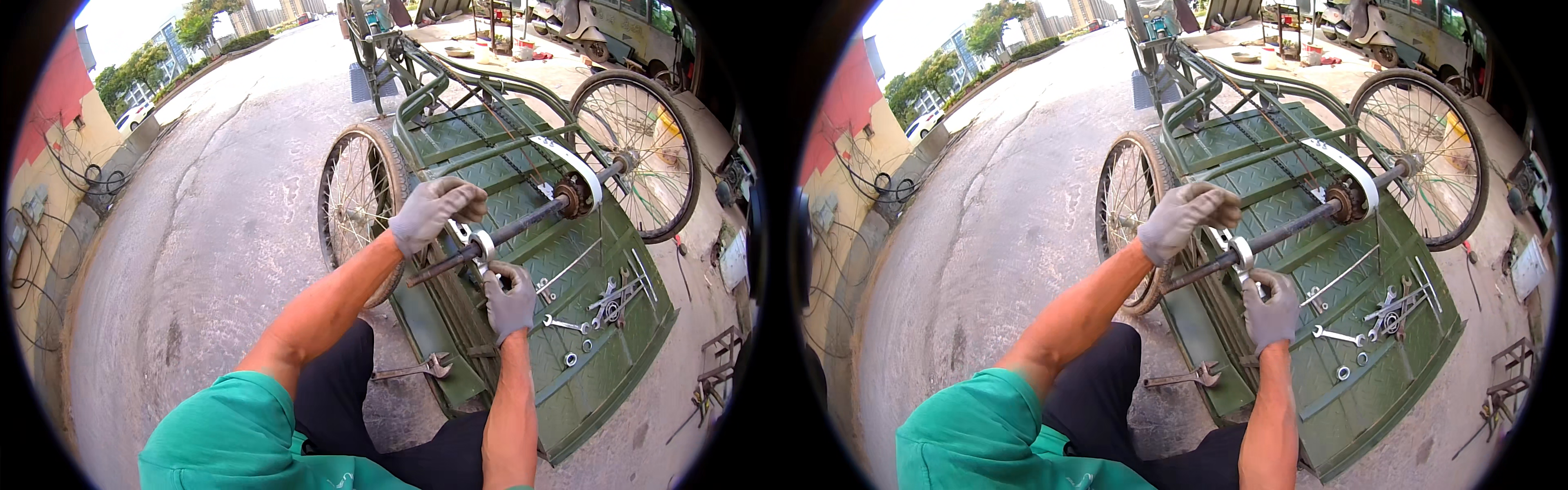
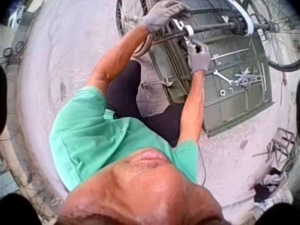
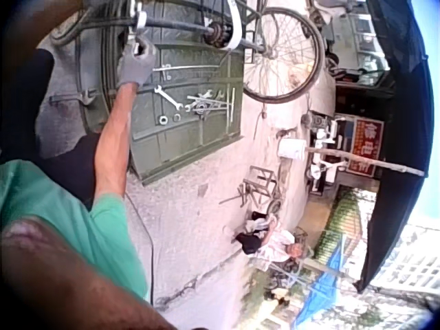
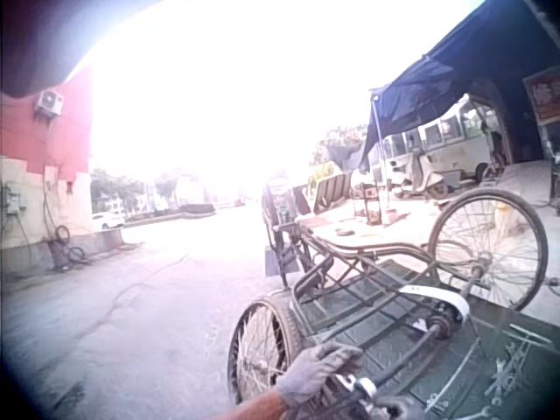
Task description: The person walks toward a green cargo tricycle and uses a wrench to tighten bolts on the rear axle bracket. They then use a hammer to tap the bracket into place and continue tightening with the wrench.
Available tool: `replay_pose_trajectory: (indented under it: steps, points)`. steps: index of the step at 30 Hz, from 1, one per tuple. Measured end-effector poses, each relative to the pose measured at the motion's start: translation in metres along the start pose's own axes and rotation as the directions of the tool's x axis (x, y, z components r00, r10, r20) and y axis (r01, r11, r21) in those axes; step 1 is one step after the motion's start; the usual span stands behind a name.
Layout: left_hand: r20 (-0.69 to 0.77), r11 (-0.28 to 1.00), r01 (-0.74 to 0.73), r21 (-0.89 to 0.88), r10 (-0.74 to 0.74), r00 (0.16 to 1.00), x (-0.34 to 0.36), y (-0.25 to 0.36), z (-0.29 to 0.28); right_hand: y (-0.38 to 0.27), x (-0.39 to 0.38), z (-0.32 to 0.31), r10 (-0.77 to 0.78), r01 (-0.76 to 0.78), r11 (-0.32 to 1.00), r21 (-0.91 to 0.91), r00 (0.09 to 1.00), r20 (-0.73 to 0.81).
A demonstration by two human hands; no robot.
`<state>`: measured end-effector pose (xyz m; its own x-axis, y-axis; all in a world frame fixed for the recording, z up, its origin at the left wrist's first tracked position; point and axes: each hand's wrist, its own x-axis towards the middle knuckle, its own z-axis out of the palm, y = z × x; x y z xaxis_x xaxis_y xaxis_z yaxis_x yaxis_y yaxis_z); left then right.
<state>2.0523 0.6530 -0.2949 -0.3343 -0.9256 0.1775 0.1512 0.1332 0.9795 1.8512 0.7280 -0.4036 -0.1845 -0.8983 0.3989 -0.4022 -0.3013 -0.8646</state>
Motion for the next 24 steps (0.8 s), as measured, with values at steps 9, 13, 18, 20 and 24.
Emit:
replay_pose_trajectory:
  steps: [9, 13, 18, 20, 24]
  points:
    - [-0.349, 0.269, -0.283, -0.921, -0.245, 0.905, -0.061, -0.063, 0.018, 0.001, 0.004, 0.006, 0.152, -0.159, 0.973, 0.166, 0.987, 0.058]
    - [-0.294, 0.215, -0.288, -0.933, 0.001, 0.956, -0.05, -0.023, 0.022, -0.012, 0.002, 0.014, 0.232, -0.238, 0.835, 0.496, 0.97, 0.075]
    - [-0.256, 0.238, -0.242, -0.941, -0.031, 0.966, -0.052, -0.037, 0.005, -0.007, 0.003, 0.019, 0.047, -0.042, 0.968, 0.248, 0.999, -0.013]
    - [-0.25, 0.243, -0.234, -0.941, -0.038, 0.967, -0.052, -0.042, 0.0, -0.012, 0.003, 0.016, -0.053, 0.054, 0.994, 0.091, 0.999, -0.006]
    - [-0.227, 0.259, -0.208, -0.943, -0.047, 0.973, -0.051, -0.041, -0.001, -0.006, 0.005, 0.009, 0.007, -0.01, 0.992, 0.123, 1.0, 0.019]
